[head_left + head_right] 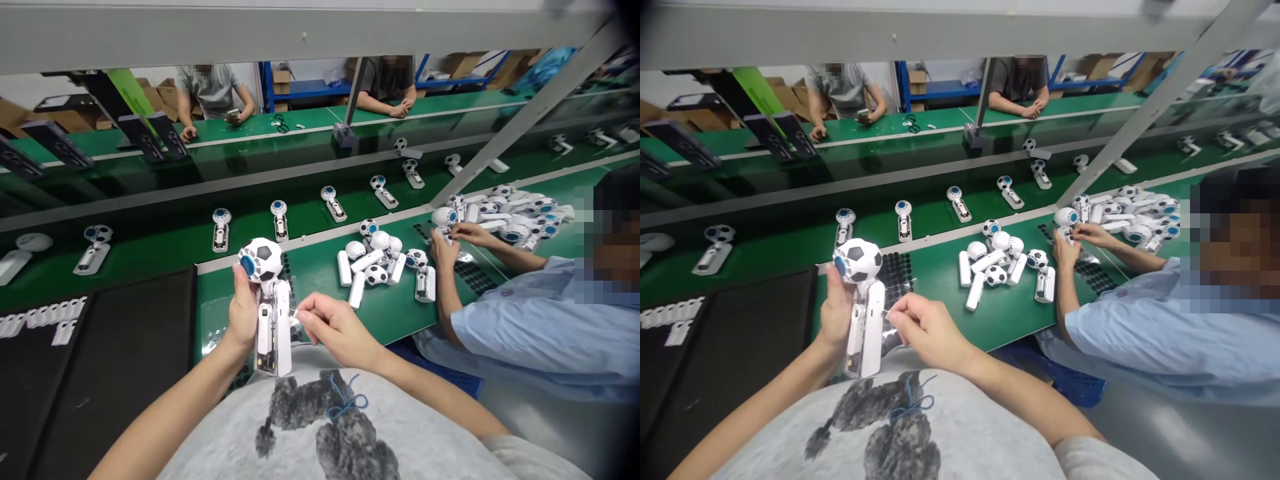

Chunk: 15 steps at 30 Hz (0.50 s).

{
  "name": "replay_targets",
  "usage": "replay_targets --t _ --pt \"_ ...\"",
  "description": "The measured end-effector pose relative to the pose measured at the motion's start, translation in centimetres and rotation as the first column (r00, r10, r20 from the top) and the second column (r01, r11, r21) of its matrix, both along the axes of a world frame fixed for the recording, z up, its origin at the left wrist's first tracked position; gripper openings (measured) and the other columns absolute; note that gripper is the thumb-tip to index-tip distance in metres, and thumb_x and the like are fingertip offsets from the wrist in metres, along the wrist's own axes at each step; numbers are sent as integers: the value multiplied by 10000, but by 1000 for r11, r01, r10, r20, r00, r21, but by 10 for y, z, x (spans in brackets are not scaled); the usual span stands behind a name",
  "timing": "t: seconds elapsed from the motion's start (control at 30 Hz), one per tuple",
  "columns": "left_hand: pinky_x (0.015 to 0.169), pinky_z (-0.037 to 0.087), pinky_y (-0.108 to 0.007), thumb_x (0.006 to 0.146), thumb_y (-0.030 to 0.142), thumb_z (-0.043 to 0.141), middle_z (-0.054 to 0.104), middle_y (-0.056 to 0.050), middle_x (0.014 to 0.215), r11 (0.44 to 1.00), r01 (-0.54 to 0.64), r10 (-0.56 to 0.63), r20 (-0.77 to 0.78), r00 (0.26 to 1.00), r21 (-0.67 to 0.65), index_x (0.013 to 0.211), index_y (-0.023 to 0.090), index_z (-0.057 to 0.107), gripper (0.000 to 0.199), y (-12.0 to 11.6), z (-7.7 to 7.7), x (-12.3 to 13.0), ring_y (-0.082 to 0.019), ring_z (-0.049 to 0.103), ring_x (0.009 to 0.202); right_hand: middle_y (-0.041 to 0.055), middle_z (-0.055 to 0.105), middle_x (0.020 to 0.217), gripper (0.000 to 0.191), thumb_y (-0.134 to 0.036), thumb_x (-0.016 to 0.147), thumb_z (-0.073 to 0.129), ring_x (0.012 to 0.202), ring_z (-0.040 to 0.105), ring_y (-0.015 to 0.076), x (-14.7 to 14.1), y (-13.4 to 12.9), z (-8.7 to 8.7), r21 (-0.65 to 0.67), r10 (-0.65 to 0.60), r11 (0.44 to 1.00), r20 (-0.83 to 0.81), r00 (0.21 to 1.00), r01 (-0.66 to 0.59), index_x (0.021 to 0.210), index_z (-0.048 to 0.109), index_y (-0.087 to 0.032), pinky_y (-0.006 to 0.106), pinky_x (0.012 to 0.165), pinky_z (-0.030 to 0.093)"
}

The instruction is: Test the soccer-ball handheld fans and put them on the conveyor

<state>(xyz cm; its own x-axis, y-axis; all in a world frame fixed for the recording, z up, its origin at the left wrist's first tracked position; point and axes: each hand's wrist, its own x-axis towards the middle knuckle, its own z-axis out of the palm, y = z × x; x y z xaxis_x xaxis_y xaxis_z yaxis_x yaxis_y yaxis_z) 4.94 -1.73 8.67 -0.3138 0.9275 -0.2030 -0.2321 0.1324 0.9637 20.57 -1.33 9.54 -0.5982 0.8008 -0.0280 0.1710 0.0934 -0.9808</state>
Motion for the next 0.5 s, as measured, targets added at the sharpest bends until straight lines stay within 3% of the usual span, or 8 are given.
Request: replay_targets --t 0.13,0.33,0.5 --pt "578 426 -226 764 684 261 630 -9 695 1000 28 -29 -46 999 -13 875 181 606 620 1 -2 2 -143 549 621 -59 478 524 131 -264 847 462 479 424 76 3 2 1 2 25 1000 17 1000 -25 768 516 -175 204 494 348" --pt "551 380 -240 730 688 344 566 -26 613 982 187 -174 -355 918 3 708 149 574 586 0 -4 1 -145 492 583 -58 453 542 135 -249 828 476 492 394 76 9 7 -7 127 65 988 160 985 -86 727 522 -172 203 495 313" --pt "561 367 -245 768 658 306 550 -20 612 968 249 -236 -382 894 -16 725 143 576 583 -1 -9 4 -139 467 569 -57 447 557 128 -242 828 459 504 388 81 11 6 -15 98 91 989 185 978 -110 736 513 -173 202 496 306"
